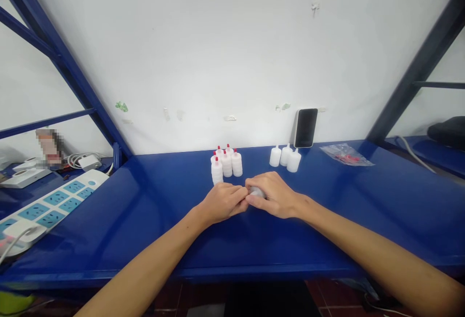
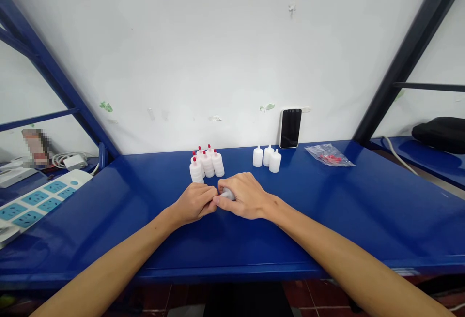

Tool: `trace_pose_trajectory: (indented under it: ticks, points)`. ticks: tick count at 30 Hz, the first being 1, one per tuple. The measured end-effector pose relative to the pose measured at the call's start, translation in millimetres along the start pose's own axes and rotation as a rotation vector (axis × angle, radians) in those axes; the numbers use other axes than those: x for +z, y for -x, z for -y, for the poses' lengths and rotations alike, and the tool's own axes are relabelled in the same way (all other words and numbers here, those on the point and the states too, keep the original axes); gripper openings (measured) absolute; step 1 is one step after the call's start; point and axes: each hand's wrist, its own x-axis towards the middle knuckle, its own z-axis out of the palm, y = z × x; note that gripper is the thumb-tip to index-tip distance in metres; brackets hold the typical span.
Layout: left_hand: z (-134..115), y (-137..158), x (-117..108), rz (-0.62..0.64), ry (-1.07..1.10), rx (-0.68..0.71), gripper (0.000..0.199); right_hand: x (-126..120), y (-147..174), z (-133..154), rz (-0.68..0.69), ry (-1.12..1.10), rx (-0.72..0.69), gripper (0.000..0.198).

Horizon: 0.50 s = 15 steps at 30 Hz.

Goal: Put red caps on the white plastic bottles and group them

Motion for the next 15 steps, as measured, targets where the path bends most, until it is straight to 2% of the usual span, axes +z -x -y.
trace_pose_trajectory:
  ticks: [4, 9, 12, 15]
  points:
    - [1.9, 3.7, 0.0, 0.095, 0.089, -0.080, 0.042, -8.7, -10.0, -0.6, -0.002, -0.010, 0.045, 0.041]
    - [-3.8, 2.4, -5.3, 0.332, 0.210, -0.166, 0.041, -26.5, -32.5, -16.1, -0.207, -0.040, 0.144, 0.038]
    - [-6.4, -1.4, -10.4, 0.385, 0.217, -0.187, 0.039, -23.5, -39.8, -26.8, -0.284, -0.052, 0.184, 0.037]
    - [-6.3, -3.7, -14.6, 0.395, 0.191, -0.206, 0.041, -13.9, -38.0, -33.2, -0.277, -0.030, 0.212, 0.034]
